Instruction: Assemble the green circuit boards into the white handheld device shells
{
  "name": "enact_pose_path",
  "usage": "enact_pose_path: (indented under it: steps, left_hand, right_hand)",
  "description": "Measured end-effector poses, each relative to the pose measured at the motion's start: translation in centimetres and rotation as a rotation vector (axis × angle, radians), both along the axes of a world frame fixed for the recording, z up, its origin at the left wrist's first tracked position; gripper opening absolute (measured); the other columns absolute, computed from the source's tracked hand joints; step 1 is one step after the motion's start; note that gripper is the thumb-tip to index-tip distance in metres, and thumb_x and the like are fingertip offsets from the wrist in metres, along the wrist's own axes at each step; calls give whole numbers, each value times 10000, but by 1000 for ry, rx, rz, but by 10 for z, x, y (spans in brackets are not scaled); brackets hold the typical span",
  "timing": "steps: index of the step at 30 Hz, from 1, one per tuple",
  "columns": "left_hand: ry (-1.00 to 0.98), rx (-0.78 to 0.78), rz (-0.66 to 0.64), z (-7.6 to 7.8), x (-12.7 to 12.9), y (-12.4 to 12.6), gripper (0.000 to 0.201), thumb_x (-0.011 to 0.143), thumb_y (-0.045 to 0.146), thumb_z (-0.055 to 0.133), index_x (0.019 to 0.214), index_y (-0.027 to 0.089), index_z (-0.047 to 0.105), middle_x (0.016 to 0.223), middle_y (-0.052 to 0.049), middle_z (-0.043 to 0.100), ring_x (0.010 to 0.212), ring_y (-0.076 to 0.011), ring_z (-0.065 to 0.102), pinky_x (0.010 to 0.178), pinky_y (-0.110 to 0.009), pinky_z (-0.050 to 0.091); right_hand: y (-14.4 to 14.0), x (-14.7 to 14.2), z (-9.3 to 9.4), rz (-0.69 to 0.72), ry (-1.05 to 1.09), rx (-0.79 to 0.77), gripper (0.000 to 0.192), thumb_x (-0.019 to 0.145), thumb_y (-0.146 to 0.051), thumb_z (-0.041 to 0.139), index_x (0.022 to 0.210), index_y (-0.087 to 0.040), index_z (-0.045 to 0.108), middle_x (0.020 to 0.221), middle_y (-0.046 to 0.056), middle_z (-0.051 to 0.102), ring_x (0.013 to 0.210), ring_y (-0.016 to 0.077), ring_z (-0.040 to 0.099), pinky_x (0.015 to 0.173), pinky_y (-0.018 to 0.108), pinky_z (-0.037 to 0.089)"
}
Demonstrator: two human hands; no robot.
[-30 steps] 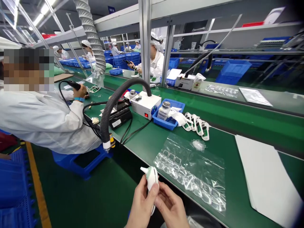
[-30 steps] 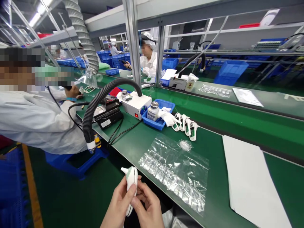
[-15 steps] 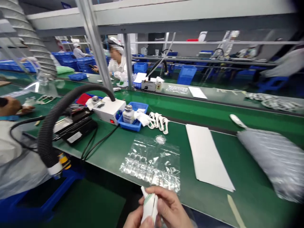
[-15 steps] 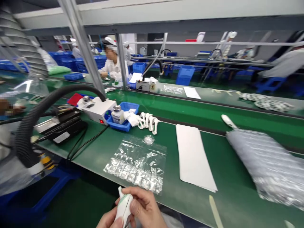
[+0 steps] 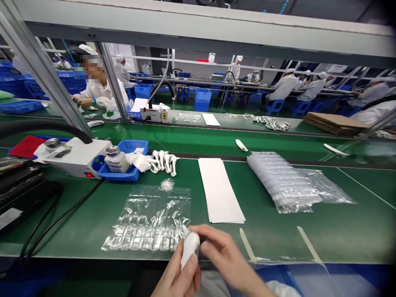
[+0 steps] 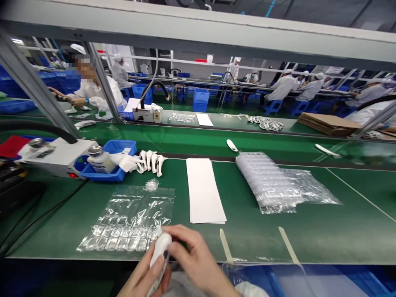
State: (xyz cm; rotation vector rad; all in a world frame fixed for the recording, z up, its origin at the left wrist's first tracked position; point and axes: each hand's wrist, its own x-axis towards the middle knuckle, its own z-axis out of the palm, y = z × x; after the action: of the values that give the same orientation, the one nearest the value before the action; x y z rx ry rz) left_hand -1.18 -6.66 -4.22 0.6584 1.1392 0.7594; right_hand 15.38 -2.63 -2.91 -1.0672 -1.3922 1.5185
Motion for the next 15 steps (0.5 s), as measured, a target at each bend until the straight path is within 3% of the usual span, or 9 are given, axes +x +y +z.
enact_pose_path:
  steps: [3,6,10,15]
  left_hand:
    - [-86,60,18,12,19,28,470,785,570,594,1056,186,583,686,17,600,431,-54,443,431,-182,371]
    - [-60,175,155,19,39,61,376,802,522,601,895,158,599,764,-25,624,600,-117,589,576,-234,502]
    - [-75,292,207,6,68,106,378,786,483,644,948,143,613,898,-79,670,877,-198,655,858,-337,517]
    - [-57,330,193,-23,91,139,371,736,491,695,860,146,636,857,-71,667,901,-226,656,874,-374,509]
  right_hand:
    - [27,53,1,-127,-260,190,212,886,-361,555,979,-222,685,970,67,639,931,215,585,842,345,442]
    - [54,86,-14,-169,-490,344,174,892,-266,529,925,-203,687,903,62,605,879,208,557,799,346,423]
    - [80,86,-33,-53,-629,436,154,860,-151,545,881,-201,689,857,47,600,855,198,532,784,340,401]
    - [91,72,-38,-22,-654,412,118,803,-104,598,730,-195,620,792,16,584,837,192,512,782,339,370]
